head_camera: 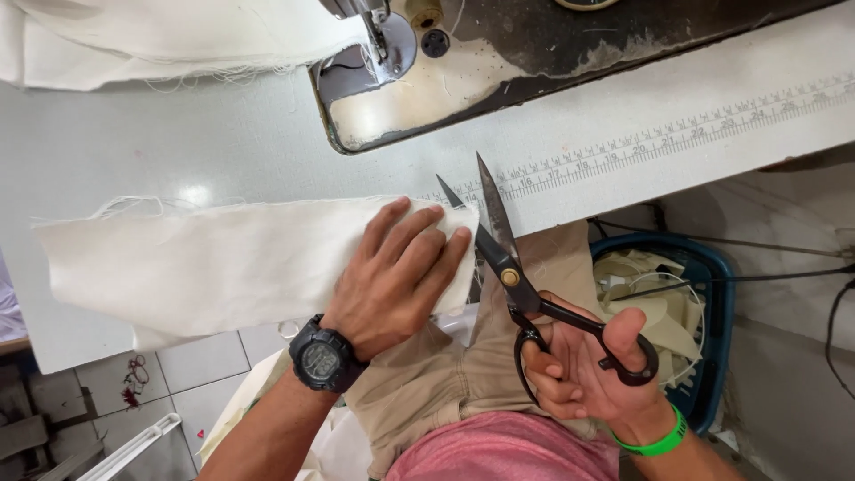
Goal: The person uses shears to trim the edges of a white fabric strip on a work table. They repeatedly align the fabric with a ruler, cut along the edge, and then fold the trimmed piece.
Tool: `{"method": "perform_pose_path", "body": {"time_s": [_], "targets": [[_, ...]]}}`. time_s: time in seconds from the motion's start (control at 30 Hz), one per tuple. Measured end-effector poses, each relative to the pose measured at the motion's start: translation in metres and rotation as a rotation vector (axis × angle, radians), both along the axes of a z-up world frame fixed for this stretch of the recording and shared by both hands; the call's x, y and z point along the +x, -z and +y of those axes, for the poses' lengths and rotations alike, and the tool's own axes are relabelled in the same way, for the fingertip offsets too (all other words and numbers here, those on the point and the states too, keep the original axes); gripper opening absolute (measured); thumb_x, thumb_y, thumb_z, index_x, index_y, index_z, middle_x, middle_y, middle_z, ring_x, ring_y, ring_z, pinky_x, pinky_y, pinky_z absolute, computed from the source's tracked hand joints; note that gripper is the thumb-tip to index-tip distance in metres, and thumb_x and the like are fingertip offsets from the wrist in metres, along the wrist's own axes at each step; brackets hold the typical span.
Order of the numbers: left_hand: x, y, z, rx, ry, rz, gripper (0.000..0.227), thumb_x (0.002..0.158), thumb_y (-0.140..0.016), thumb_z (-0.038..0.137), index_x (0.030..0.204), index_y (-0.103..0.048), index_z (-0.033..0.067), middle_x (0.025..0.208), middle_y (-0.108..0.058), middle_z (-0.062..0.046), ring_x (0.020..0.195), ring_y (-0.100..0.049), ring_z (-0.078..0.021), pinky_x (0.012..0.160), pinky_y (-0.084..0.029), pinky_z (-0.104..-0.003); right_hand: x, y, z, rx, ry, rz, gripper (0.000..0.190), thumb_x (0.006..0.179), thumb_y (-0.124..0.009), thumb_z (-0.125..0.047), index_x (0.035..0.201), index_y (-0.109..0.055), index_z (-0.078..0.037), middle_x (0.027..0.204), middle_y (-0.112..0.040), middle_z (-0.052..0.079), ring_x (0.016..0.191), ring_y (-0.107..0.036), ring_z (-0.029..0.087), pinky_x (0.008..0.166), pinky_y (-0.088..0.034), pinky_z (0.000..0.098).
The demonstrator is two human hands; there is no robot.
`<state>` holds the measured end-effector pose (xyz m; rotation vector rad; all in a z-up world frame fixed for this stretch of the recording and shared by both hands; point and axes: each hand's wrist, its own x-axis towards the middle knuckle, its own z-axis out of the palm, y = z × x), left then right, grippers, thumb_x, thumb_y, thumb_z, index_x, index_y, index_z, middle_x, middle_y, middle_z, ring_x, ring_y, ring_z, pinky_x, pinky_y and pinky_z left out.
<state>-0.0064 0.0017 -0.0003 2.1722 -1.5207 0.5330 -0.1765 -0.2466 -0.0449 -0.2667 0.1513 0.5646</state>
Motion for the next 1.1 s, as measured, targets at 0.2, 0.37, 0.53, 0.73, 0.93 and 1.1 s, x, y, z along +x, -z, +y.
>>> {"method": "perform_pose_path", "body": {"time_s": [0.2, 0.37, 0.53, 0.73, 0.93, 1.1], "targets": [[-0.001, -0.002, -0.001, -0.050, 0.010, 0.012, 0.012, 0.108, -0.070, -0.006, 0.121, -0.071, -0.0071, 0.119, -0.068, -0.021, 0.119, -0.071, -0.0451, 0.106, -0.060, -0.066, 0.001, -0.003, 0.003, 0.019, -0.040, 0.011, 0.131, 0.084, -0.070, -0.082, 0.180, -0.009, -0.018, 0.086, -0.046, 0.007, 0.058, -0.033, 0.012, 0.044, -0.035, 0.0266], [-0.002, 0.001, -0.002, -0.072, 0.014, -0.034, 0.010, 0.108, -0.069, -0.006, 0.117, -0.075, -0.0073, 0.121, -0.072, -0.023, 0.117, -0.073, -0.0464, 0.104, -0.061, -0.066, 0.004, 0.002, 0.008, 0.076, -0.037, 0.026, 0.129, 0.085, -0.070, -0.081, 0.179, -0.012, -0.014, 0.087, -0.045, 0.007, 0.059, -0.031, 0.013, 0.044, -0.034, 0.0268], [-0.004, 0.005, -0.001, -0.088, -0.003, -0.062, 0.010, 0.108, -0.069, -0.004, 0.115, -0.077, -0.0054, 0.118, -0.077, -0.023, 0.116, -0.076, -0.0444, 0.104, -0.062, -0.065, 0.006, 0.008, 0.011, 0.176, -0.045, 0.045, 0.130, 0.083, -0.069, -0.083, 0.179, -0.013, -0.016, 0.087, -0.047, 0.006, 0.059, -0.031, 0.013, 0.046, -0.036, 0.0267], [-0.003, 0.004, 0.004, -0.060, 0.003, -0.021, 0.008, 0.108, -0.071, -0.005, 0.115, -0.076, -0.0063, 0.117, -0.078, -0.024, 0.119, -0.077, -0.0404, 0.110, -0.059, -0.062, -0.003, 0.016, 0.007, 0.051, 0.070, 0.045, 0.111, 0.089, -0.079, -0.072, 0.167, -0.035, -0.006, 0.087, -0.042, 0.007, 0.058, -0.027, 0.008, 0.042, -0.030, 0.0215], [0.001, 0.001, 0.019, -0.067, -0.025, -0.035, 0.008, 0.108, -0.068, -0.006, 0.113, -0.073, -0.0085, 0.118, -0.073, -0.026, 0.118, -0.074, -0.0444, 0.107, -0.059, -0.065, -0.022, -0.020, -0.099, -0.256, 0.505, -0.273, 0.093, 0.115, -0.097, -0.047, 0.164, -0.038, 0.006, 0.098, -0.055, 0.009, 0.074, -0.043, 0.018, 0.055, -0.038, 0.0330], [0.010, 0.018, 0.011, 0.277, -0.217, 0.119, 0.077, 0.097, -0.048, 0.044, 0.161, -0.040, 0.0018, 0.165, -0.039, -0.021, 0.156, -0.034, -0.0368, 0.132, -0.021, -0.059, -0.006, -0.066, -0.067, -1.054, 0.331, 0.130, 0.075, 0.074, -0.067, 0.024, 0.144, -0.064, -0.003, 0.096, -0.064, 0.025, 0.073, -0.054, 0.030, 0.061, -0.051, 0.0430]]}}
